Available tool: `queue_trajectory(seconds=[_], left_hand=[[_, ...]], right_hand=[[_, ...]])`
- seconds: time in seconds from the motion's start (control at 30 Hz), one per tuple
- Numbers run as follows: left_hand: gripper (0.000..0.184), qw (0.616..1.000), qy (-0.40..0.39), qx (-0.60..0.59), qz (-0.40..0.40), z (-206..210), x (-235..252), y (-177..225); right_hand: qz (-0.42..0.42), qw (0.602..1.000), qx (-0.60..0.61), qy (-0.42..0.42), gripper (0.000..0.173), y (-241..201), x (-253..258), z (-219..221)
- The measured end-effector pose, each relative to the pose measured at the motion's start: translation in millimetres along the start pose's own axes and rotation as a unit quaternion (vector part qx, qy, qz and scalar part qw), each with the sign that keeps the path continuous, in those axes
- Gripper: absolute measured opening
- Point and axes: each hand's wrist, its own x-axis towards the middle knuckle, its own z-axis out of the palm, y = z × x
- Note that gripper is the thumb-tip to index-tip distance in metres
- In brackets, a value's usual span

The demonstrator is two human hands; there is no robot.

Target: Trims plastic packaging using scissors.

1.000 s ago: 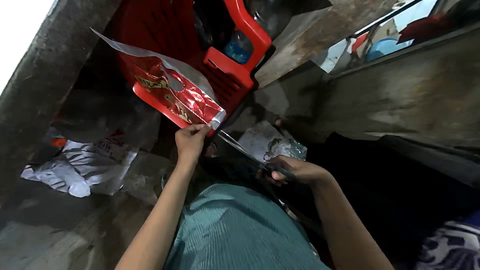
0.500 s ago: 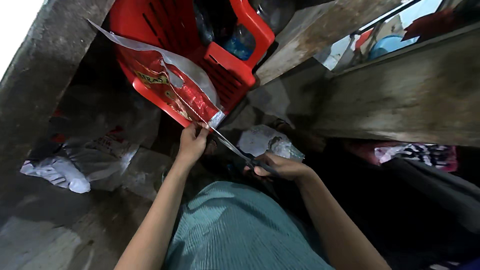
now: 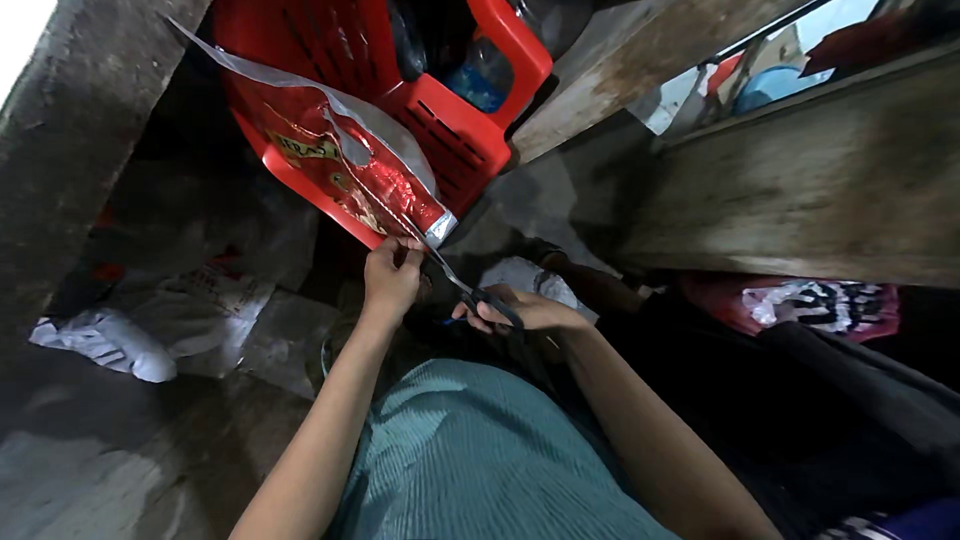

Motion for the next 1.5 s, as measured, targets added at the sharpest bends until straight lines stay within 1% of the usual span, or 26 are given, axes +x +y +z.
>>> queue_trajectory(seconds=[0.1, 0.2, 0.3, 0.37, 0.43, 0.53, 0.57, 0.63, 0.77, 0.87, 0.93, 1.0, 1.07, 1.13, 1.27, 1.37, 1.43, 1.5], left_hand=[[0.014, 1.0, 0.009, 0.015, 0.01, 0.3, -0.6, -0.2], [0.014, 0.999, 0.018, 0.035, 0.017, -0.4, -1.8, 0.9], [0.017, 0.996, 0.036, 0.083, 0.026, 1.9, -3.6, 3.1], [0.018, 0.992, 0.041, 0.114, 0.028, 2.1, -4.6, 6.3], [0.019, 0.99, 0.039, 0.137, 0.024, 2.2, -5.1, 8.8], [0.019, 0.986, 0.035, 0.159, 0.028, 3.1, -5.1, 9.4], [0.02, 0.985, 0.032, 0.169, 0.03, 2.7, -5.6, 9.7], [0.022, 0.981, 0.029, 0.19, 0.037, 2.0, -5.8, 10.3], [0.023, 0.978, 0.03, 0.206, 0.025, 3.9, -7.9, 12.3], [0.022, 0.981, 0.03, 0.191, 0.023, 3.4, -10.1, 9.1], [0.022, 0.984, 0.029, 0.174, 0.022, 0.8, -10.8, 4.7], [0.022, 0.986, 0.02, 0.163, 0.019, -1.7, -11.5, 3.6], [0.022, 0.989, 0.011, 0.148, 0.016, -4.7, -11.0, 5.0], [0.021, 0.992, 0.009, 0.124, 0.013, -9.0, -8.6, 4.7], [0.019, 0.998, -0.006, 0.067, 0.005, -16.2, -4.8, 5.4], [0.02, 0.999, -0.03, 0.016, -0.019, -17.2, -10.9, 1.8], [0.021, 0.999, -0.036, -0.011, -0.033, -21.7, -17.7, -4.3], [0.022, 0.998, -0.033, -0.029, -0.034, -32.0, -24.0, -12.9]], right_hand=[[0.032, 0.999, 0.038, 0.003, 0.054, -5.7, 9.8, -3.8], [0.048, 0.996, 0.075, 0.01, 0.054, -6.4, 16.2, -6.3], [0.038, 0.996, 0.082, 0.022, 0.041, -9.4, 19.3, -3.7], [0.019, 0.996, 0.086, 0.034, 0.037, -10.3, 19.7, 1.5], [0.0, 0.996, 0.085, 0.035, 0.039, -5.5, 20.5, 4.6], [-0.034, 0.994, 0.097, 0.029, 0.049, 9.0, 24.3, 5.6], [-0.039, 0.994, 0.096, 0.034, 0.05, 10.8, 24.7, 6.5], [-0.046, 0.994, 0.084, 0.048, 0.05, 11.0, 23.4, 8.3], [-0.068, 0.993, 0.053, 0.083, 0.048, 16.1, 20.7, 9.3], [-0.073, 0.991, 0.07, 0.083, 0.042, 22.5, 17.7, 7.4], [-0.074, 0.993, 0.07, 0.064, 0.045, 22.0, 18.4, 6.3], [-0.057, 0.994, 0.078, 0.057, 0.05, 15.2, 20.3, 7.6], [-0.043, 0.992, 0.102, 0.056, 0.047, 6.6, 25.8, 8.6], [-0.038, 0.991, 0.119, 0.052, 0.052, 3.0, 36.2, 8.5], [-0.049, 0.987, 0.149, 0.047, 0.054, 6.1, 39.2, 9.3], [-0.069, 0.984, 0.156, 0.05, 0.06, 18.2, 31.4, 9.9], [-0.07, 0.985, 0.157, 0.027, 0.066, 20.8, 30.8, 11.7], [-0.067, 0.986, 0.156, -0.001, 0.076, 18.1, 32.2, 12.4]])
